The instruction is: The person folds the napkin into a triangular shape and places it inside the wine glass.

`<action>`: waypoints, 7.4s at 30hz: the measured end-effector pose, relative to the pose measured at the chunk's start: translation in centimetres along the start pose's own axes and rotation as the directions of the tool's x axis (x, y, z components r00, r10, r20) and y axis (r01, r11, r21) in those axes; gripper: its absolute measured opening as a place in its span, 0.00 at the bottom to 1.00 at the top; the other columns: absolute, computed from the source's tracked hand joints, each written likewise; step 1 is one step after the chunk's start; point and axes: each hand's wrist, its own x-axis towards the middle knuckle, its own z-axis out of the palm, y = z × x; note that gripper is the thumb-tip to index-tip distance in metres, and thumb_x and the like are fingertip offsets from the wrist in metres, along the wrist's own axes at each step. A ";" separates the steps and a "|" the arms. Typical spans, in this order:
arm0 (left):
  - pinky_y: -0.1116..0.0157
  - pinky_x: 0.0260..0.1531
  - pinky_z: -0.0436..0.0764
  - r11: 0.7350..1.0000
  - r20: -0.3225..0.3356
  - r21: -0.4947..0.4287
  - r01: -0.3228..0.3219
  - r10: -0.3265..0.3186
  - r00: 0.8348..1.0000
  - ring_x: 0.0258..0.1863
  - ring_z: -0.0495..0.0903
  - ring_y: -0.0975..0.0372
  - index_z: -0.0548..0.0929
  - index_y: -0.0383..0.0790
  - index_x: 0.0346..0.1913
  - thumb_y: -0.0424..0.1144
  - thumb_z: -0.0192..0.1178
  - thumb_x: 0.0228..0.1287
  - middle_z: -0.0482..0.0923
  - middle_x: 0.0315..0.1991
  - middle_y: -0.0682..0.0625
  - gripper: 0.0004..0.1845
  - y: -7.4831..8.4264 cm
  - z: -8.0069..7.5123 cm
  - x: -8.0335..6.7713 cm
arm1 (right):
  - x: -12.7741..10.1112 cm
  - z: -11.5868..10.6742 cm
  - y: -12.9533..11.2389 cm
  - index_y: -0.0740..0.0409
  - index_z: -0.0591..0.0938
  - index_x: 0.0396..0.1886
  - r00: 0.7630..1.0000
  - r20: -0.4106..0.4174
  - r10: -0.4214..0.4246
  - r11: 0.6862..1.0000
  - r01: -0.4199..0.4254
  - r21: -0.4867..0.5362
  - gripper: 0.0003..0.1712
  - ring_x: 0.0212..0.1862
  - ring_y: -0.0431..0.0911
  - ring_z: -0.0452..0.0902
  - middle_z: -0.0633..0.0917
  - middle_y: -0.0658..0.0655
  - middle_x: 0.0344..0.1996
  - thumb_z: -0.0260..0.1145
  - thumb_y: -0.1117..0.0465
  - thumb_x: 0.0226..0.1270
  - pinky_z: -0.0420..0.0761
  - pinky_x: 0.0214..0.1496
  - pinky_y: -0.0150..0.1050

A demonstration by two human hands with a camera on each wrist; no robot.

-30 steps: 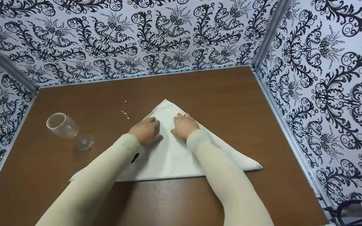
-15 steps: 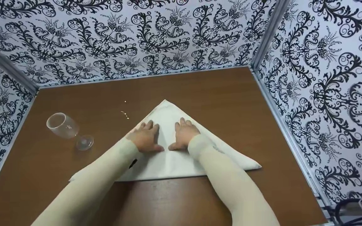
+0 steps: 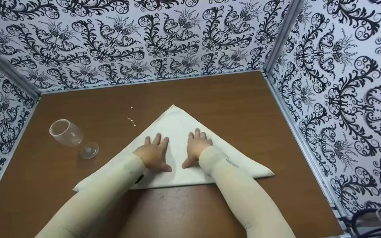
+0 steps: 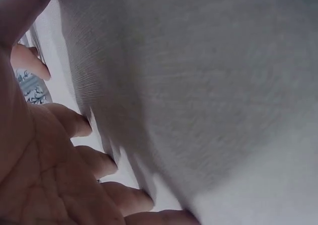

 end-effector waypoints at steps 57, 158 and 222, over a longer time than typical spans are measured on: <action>0.28 0.73 0.58 0.996 -0.137 -0.093 -0.014 0.001 0.991 0.84 0.42 0.33 0.53 0.49 0.86 0.77 0.67 0.55 0.42 0.87 0.37 0.63 -1.9 -0.1 1.1 | -0.1 0.6 0.6 0.71 0.46 0.85 0.987 -0.052 0.151 0.975 -0.141 0.170 0.70 0.81 0.80 0.38 0.41 0.79 0.82 0.65 0.26 0.66 0.57 0.77 0.75; 0.14 0.62 0.32 0.917 -0.080 -0.337 0.212 -0.252 0.964 0.83 0.20 0.33 0.36 0.56 0.87 0.83 0.56 0.57 0.21 0.87 0.43 0.66 -10.2 -0.7 -2.1 | -2.9 0.6 13.2 0.57 0.32 0.86 0.940 -0.028 0.340 0.881 -0.308 0.358 0.78 0.73 0.90 0.17 0.24 0.75 0.81 0.56 0.14 0.59 0.28 0.64 0.91; 0.17 0.65 0.27 0.916 -0.044 -0.326 0.232 -0.259 0.965 0.82 0.17 0.34 0.31 0.62 0.86 0.90 0.56 0.44 0.15 0.85 0.41 0.74 -13.6 -0.1 2.1 | -2.1 0.2 14.2 0.56 0.40 0.88 0.978 -0.103 0.181 0.954 -0.149 0.259 0.64 0.79 0.83 0.23 0.31 0.76 0.83 0.53 0.22 0.71 0.35 0.74 0.83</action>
